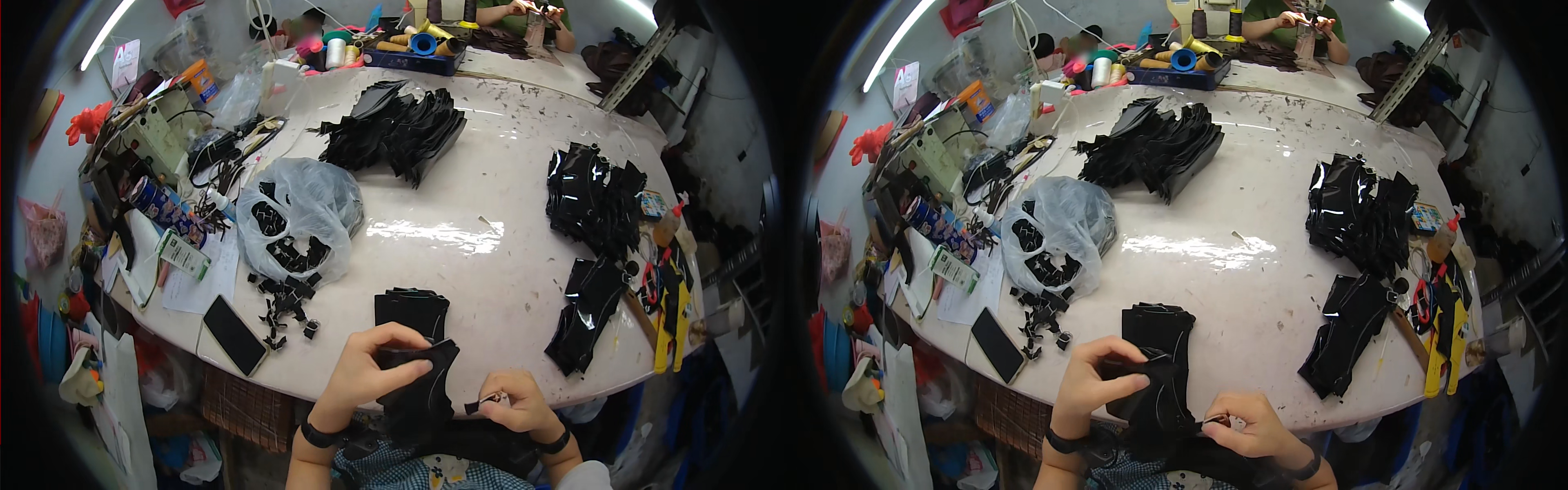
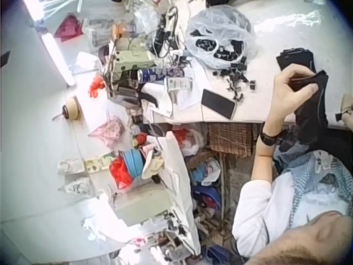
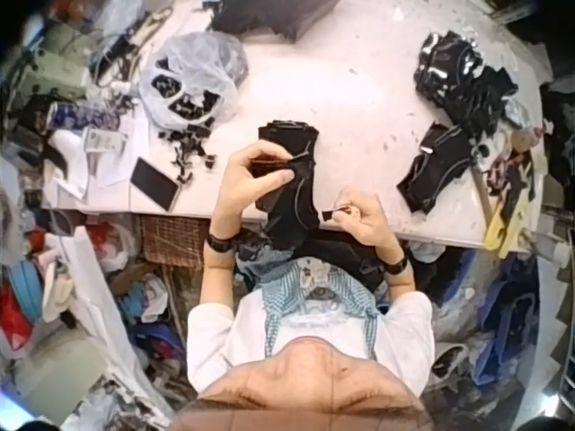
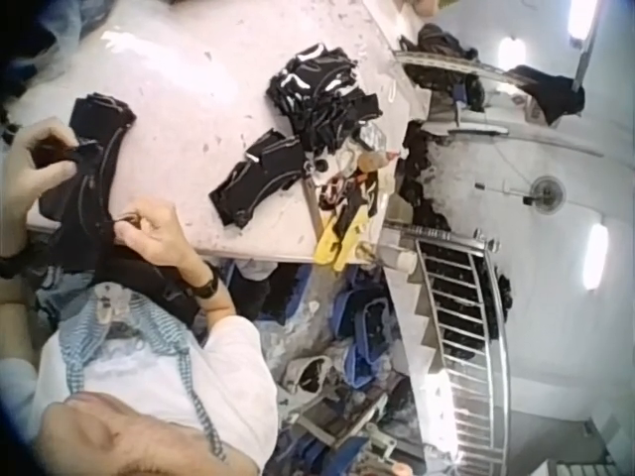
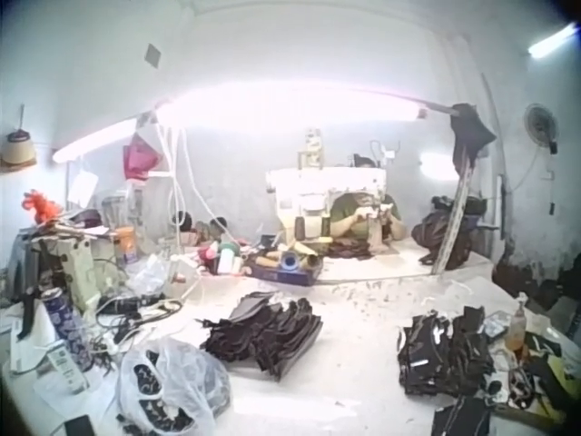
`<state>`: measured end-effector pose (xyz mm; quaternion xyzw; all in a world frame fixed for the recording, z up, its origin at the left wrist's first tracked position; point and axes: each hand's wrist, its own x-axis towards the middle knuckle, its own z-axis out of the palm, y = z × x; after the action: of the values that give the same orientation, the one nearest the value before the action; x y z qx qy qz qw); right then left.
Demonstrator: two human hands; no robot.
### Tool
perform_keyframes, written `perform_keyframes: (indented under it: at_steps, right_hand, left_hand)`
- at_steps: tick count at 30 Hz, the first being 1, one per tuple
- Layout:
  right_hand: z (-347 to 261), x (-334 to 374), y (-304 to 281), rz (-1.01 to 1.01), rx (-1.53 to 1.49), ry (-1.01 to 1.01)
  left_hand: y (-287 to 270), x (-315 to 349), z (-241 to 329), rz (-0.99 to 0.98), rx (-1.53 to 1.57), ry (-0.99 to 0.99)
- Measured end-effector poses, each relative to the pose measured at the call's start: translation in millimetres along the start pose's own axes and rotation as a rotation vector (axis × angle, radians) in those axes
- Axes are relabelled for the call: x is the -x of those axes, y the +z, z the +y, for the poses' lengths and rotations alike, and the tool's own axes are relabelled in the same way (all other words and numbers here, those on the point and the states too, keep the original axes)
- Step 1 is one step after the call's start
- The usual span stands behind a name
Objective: Attaching small metal buckles or clips to black shoe components using hands.
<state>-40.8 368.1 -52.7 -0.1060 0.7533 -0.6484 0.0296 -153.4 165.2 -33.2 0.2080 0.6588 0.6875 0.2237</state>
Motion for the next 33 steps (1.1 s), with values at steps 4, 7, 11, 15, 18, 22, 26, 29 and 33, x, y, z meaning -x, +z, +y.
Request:
perform_keyframes:
  at_steps: [4,7,11,15,18,22,26,29,33]
  right_hand:
    - [13.3,-1.8,8.2,0.000,-0.313,0.020]
    - [42.1,-18.8,22.7,0.183,-0.625,0.101]
    - [74.2,-30.9,29.6,0.207,-0.931,0.375]
    - [72.4,-30.9,28.2,0.155,-0.917,0.350]
    - [70.8,-26.1,28.4,0.191,-0.886,0.290]
    - [46.9,-14.3,13.9,0.226,-0.811,0.064]
    - [-8.5,-13.2,14.5,0.109,-0.058,0.017]
    - [-3.3,-13.2,22.7,0.141,0.134,0.048]
    - [6.9,-11.1,25.2,0.158,0.068,0.060]
  left_hand:
    - [0.1,-4.9,-22.8,-0.007,0.002,-0.083]
    - [-4.5,-4.6,-47.6,-0.034,0.047,-0.069]
    - [-17.9,5.8,-58.2,0.038,0.232,-0.130]
    - [-28.5,26.0,-30.9,-0.114,0.741,-0.226]
    - [-11.4,30.5,-10.6,-0.038,0.357,-0.228]
    - [6.0,24.2,-12.9,-0.105,0.154,-0.357]
    - [12.7,28.1,-21.6,-0.120,0.181,-0.334]
    - [16.6,28.8,-21.3,-0.142,0.202,-0.299]
    - [17.4,32.2,-27.3,-0.137,0.104,-0.208]
